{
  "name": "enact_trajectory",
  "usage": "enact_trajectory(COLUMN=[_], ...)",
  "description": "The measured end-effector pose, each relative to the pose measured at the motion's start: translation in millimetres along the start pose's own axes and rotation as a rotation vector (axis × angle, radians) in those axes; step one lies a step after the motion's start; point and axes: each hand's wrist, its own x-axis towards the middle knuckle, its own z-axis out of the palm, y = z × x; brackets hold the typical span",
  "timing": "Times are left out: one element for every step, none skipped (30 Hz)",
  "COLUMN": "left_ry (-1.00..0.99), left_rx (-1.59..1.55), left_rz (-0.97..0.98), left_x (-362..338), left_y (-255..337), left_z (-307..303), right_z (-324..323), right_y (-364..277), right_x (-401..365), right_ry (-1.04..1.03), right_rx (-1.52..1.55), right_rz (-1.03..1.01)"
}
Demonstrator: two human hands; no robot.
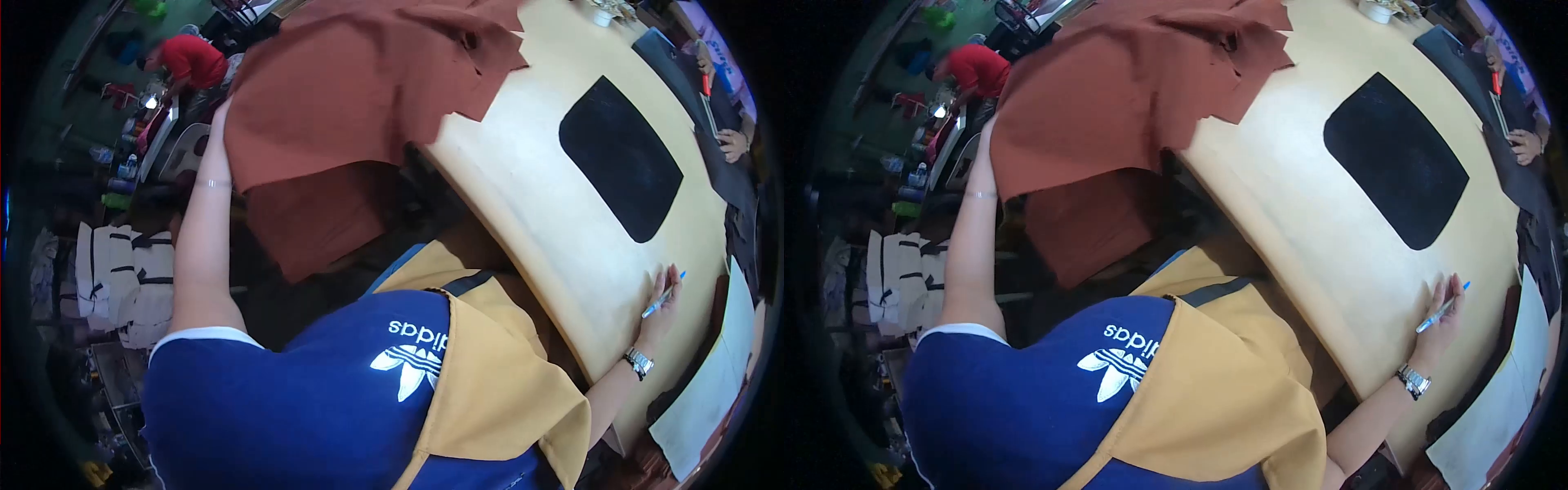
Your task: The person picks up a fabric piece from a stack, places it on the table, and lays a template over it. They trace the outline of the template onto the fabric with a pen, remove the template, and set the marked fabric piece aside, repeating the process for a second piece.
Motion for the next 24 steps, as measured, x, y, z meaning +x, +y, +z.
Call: enact_trajectory(left_ry=[0.073,0.147,0.218,0.287,0.364,0.438,0.556,0.600,0.691,0.781,0.952,1.098,1.217,1.003,0.774,0.549,0.309,0.201,0.122,0.151,0.221,0.267,0.311,0.353], left_rx=[0.005,0.017,0.021,0.021,0.013,-0.005,-0.050,0.096,0.123,0.150,0.593,1.047,1.513,1.700,1.868,1.872,1.786,1.678,1.578,1.518,1.483,1.460,1.435,1.410], left_rz=[-0.037,-0.070,-0.108,-0.149,-0.189,-0.227,-0.278,-0.228,-0.243,-0.258,-0.285,-0.306,-0.318,-0.246,-0.172,-0.011,0.123,0.199,0.154,0.082,0.043,0.001,-0.040,-0.081], left_x=[-12.5,-24.7,-35.7,-46.5,-54.8,-64.3,-72.5,-62.9,-62.3,-67.0,-67.9,-77.2,-89.4,-100.8,-106.7,-97.2,-83.9,-75.6,-70.4,-58.0,-47.4,-29.1,-6.8,10.9], left_y=[-15.1,-33.0,-54.2,-77.3,-102.1,-122.7,-138.0,-170.7,-188.2,-192.4,-199.0,-200.5,-194.2,-184.5,-180.9,-193.0,-204.7,-220.0,-222.1,-226.2,-231.4,-242.2,-261.8,-273.0], left_z=[-42.6,-82.5,-117.7,-147.5,-173.3,-191.8,-199.2,-254.8,-275.8,-273.4,-268.5,-230.8,-182.8,-138.9,-110.0,-109.7,-107.2,-93.7,-66.9,-49.0,-33.0,-37.9,-47.1,-51.9], right_z=[0.0,1.4,1.8,1.5,0.9,0.2,-0.2,-0.3,-0.7,-1.2,-1.3,-1.4,-1.0,-1.6,-3.2,-4.2,-4.6,-5.1,-5.6,-3.8,-3.3,-3.2,-3.6,-3.9], right_y=[-1.6,0.3,5.5,9.8,11.9,13.0,13.0,11.8,10.4,9.1,9.6,11.6,11.6,6.1,-2.5,-7.8,-4.6,2.6,6.4,3.3,1.9,0.1,-2.3,-5.0], right_x=[-1.4,-1.0,0.8,1.7,2.3,2.9,2.6,1.8,1.5,1.6,1.9,2.6,2.7,2.1,0.6,-0.2,0.6,2.3,3.2,2.1,1.8,1.8,1.5,0.8], right_ry=[-0.002,-0.003,-0.003,-0.002,-0.008,-0.011,-0.014,-0.017,-0.021,-0.022,-0.015,-0.011,-0.007,-0.007,-0.008,-0.007,-0.004,0.001,0.004,0.009,0.017,0.024,0.017,0.011], right_rx=[0.005,0.021,0.034,0.046,0.029,0.011,-0.007,-0.012,-0.019,-0.026,-0.023,-0.021,-0.017,-0.050,-0.083,-0.117,-0.116,-0.116,-0.117,-0.133,-0.147,-0.162,-0.167,-0.173], right_rz=[0.001,-0.005,-0.012,-0.017,-0.030,-0.042,-0.055,-0.061,-0.068,-0.076,-0.074,-0.072,-0.072,-0.070,-0.068,-0.065,-0.073,-0.082,-0.092,-0.090,-0.091,-0.091,-0.088,-0.085])
